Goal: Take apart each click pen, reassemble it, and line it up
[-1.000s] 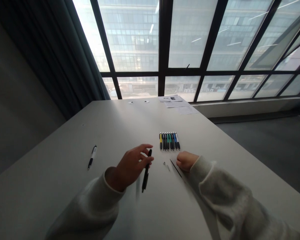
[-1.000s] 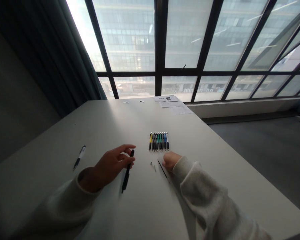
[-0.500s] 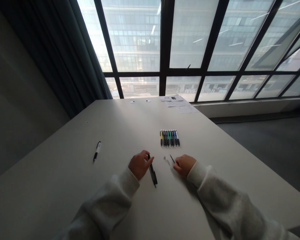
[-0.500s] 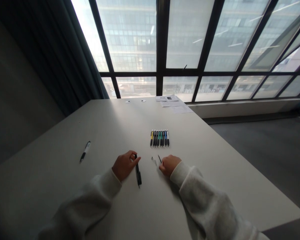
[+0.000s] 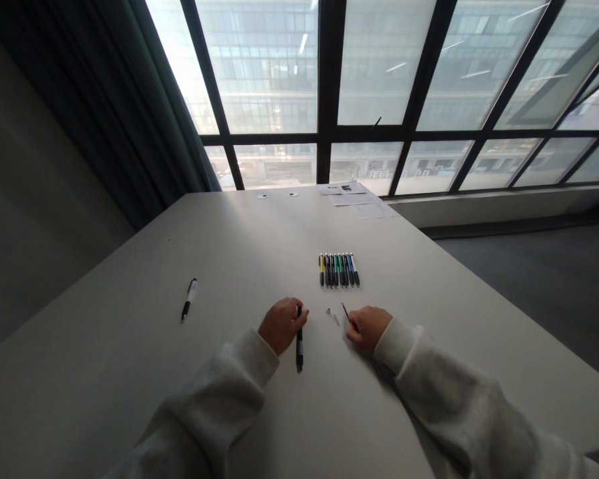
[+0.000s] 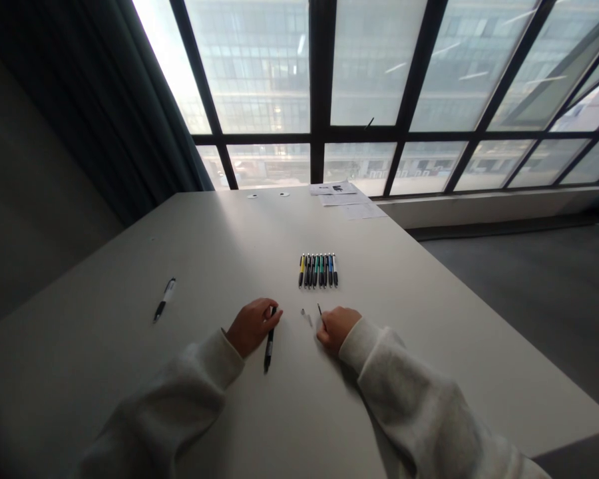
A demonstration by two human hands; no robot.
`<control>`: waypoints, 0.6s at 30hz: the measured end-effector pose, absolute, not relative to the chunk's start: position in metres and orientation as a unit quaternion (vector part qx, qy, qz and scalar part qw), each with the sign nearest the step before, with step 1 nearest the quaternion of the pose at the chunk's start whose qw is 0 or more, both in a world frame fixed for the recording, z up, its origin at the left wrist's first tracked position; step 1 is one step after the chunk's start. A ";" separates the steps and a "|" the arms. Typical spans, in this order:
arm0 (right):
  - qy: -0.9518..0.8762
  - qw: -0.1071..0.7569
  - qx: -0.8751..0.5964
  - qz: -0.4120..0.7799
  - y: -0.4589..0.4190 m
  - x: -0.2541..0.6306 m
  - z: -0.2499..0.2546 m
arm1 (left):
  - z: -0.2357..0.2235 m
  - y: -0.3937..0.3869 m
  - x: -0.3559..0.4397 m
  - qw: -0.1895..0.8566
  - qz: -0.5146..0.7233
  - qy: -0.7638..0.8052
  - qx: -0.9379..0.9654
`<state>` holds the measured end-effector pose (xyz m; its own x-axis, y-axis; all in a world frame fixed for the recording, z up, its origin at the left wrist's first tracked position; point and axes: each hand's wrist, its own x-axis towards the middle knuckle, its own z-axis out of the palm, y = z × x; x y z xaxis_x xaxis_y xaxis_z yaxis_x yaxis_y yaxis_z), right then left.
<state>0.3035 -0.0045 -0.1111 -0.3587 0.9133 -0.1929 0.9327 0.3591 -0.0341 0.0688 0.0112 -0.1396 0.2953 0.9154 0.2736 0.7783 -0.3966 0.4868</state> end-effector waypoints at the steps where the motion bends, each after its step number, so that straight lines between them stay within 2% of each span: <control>1: 0.822 0.070 0.561 -0.070 -0.004 0.304 -0.111 | -0.140 0.011 0.068 0.132 0.264 0.533 0.793; 18: 0.808 0.037 0.582 -0.079 -0.001 0.306 -0.113 | -0.133 0.008 0.061 0.164 0.331 0.557 0.744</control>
<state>0.3057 -0.0008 -0.1132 -0.3197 0.9352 -0.1522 0.9470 0.3100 -0.0844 0.0612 0.0082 -0.1334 0.1594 0.9373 0.3099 0.7202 -0.3251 0.6129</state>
